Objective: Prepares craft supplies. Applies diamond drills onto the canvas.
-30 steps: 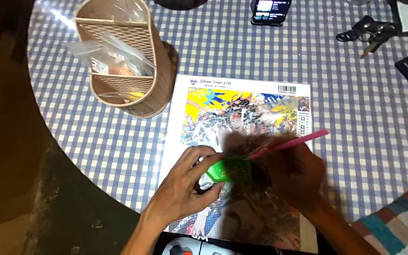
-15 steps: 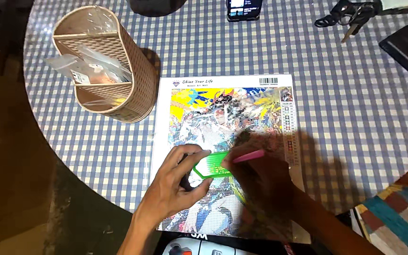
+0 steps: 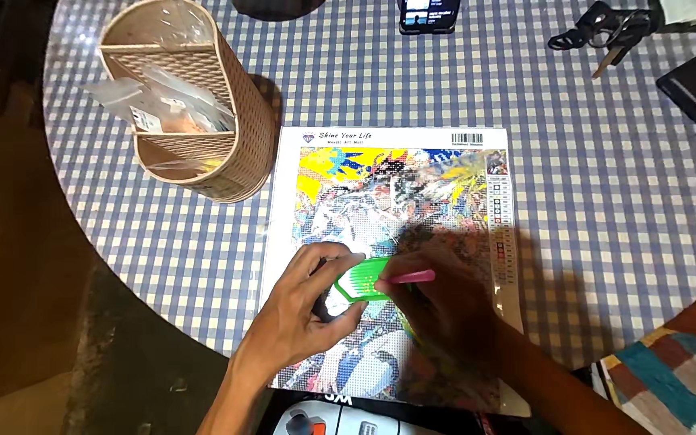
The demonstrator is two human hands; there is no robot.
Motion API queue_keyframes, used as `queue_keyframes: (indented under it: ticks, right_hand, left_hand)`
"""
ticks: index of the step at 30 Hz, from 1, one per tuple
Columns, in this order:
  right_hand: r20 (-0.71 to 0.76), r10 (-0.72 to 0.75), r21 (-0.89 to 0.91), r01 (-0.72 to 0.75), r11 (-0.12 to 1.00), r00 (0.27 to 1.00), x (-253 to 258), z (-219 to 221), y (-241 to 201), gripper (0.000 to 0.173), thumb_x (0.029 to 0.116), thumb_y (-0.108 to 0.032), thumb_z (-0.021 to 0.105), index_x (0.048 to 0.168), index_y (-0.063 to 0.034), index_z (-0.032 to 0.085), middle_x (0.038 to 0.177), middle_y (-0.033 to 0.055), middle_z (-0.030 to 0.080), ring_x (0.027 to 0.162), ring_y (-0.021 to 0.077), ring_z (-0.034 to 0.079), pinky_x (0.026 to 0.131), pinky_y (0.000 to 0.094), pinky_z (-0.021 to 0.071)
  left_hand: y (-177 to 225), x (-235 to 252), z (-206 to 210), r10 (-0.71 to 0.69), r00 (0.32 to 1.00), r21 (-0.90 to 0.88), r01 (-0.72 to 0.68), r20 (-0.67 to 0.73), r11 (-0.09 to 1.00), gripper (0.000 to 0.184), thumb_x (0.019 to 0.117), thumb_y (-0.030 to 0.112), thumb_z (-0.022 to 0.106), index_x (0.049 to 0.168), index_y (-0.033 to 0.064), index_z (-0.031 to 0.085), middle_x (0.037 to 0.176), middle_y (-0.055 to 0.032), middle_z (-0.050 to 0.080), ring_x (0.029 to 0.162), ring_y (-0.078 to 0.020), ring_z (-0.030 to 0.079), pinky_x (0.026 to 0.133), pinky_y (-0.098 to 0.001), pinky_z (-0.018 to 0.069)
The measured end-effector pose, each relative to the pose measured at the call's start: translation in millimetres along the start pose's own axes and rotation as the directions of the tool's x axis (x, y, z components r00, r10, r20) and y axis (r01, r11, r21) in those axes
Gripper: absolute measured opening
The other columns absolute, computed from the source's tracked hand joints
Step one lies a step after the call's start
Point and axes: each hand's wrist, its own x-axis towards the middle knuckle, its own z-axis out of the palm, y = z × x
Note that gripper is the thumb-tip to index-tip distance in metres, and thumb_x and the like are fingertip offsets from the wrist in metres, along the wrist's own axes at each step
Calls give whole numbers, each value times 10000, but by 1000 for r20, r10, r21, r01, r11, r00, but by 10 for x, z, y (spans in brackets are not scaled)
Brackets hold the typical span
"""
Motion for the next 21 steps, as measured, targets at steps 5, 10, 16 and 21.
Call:
queue_keyframes:
  ticks: [5,10,16,21]
  right_hand:
    - [-5,16,66,-16,998,1000,-9,-6,13,157,1041,-155,614,1029,-10,673,934,87,726,858,59,684,765,156,548]
    - [-75,243,302,-210,930,967,24,-73,37,151,1032,-171,630,1070,-26,649,955,17,748,866,35,722,767,194,621]
    - [-187,276,374,-191,908,943,361,-142,25,64,1025,-137,634,1074,-98,620,949,-23,727,832,87,729,717,261,649]
    - [-251,262,299,-183,937,932,841,260,130,117,972,-41,666,1045,33,613,891,57,736,759,110,742,656,276,653]
  left_hand:
    - [6,2,-4,-11,1000,4,11,7,1000,471,898,407,731,1295,155,711,1232,-25,646,1109,-82,591,918,-234,513]
    - [10,10,0,-12,1000,-19,12,11,1000,475,900,395,738,1299,139,706,1245,-43,643,1120,-85,589,929,-228,510]
    - [15,33,5,25,1000,-40,-25,-3,999,461,904,359,736,1298,121,701,1222,-59,645,1125,-99,584,948,-223,499]
    - [0,34,15,55,998,-32,-55,-13,998,439,899,344,735,1266,106,703,1232,-69,653,1138,-119,585,956,-229,494]
